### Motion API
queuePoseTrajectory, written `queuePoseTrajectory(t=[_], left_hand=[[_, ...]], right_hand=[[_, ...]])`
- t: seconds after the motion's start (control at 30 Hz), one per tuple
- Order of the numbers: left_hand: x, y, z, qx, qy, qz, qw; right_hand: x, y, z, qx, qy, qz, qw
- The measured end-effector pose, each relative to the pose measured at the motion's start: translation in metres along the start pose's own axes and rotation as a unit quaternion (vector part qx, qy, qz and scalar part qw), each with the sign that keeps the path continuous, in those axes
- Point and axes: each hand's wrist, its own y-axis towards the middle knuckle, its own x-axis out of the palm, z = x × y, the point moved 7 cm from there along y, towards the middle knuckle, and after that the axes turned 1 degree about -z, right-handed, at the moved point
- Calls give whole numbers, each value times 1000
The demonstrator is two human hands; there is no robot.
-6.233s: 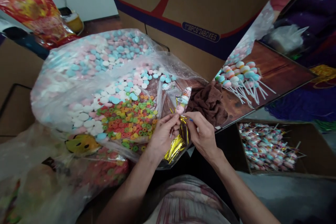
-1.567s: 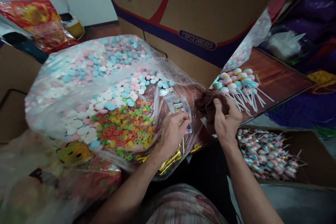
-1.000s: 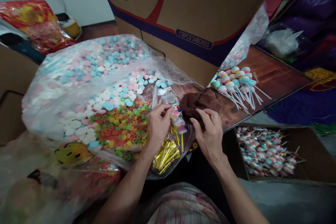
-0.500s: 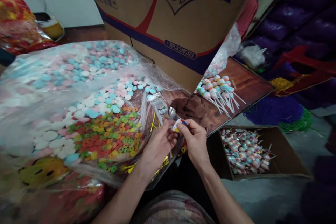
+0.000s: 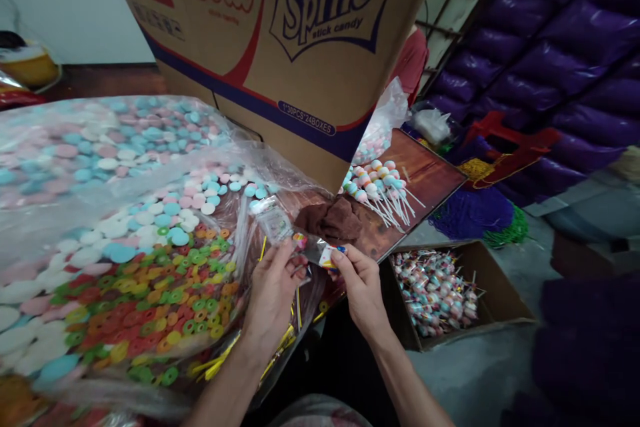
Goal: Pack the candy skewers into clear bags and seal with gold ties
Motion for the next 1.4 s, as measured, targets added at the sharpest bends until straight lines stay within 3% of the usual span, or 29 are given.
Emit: queuePoseTrajectory(t=[0.23, 0.4, 0.57, 0.63, 0.67, 0.73, 0.8, 0.9, 1.0, 1.1, 1.2, 1.33, 1.4], left_hand=[[-10, 7, 11, 50, -17, 50, 997], [-11, 11, 13, 41, -26, 34, 998], [-17, 15, 22, 54, -52, 49, 996], [-19, 16, 24, 63, -63, 54, 995], [-20, 16, 24, 66, -71, 61, 993], [-24, 18, 22, 63, -86, 75, 991], [-28, 19, 18, 58, -98, 89, 989], [-30, 22, 15, 56, -106, 94, 988], [-31, 25, 13, 54, -113, 85, 989], [-35, 26, 12, 48, -111, 103, 987], [-39, 26, 13, 61, -111, 109, 986], [-42, 27, 15, 79, -120, 120, 982], [-42, 28, 15, 85, -121, 123, 981]], right_hand=[[-1, 6, 4, 27, -20, -37, 999], [1, 13, 3, 43, -11, -55, 997], [2, 29, -12, 8, -123, -149, 981], [-8, 44, -22, -27, -174, -127, 976], [-18, 53, -28, -55, -210, -85, 972], [-44, 67, -43, -134, -328, 55, 933], [-67, 73, -52, -193, -474, 182, 840], [-82, 83, -45, -209, -621, 221, 722], [-87, 89, -34, -217, -667, 212, 681], [-90, 86, -32, -234, -634, 214, 705], [-99, 69, -36, -241, -544, 236, 769], [-112, 25, -37, -212, -412, 246, 851], [-108, 0, -33, -194, -357, 210, 889]])
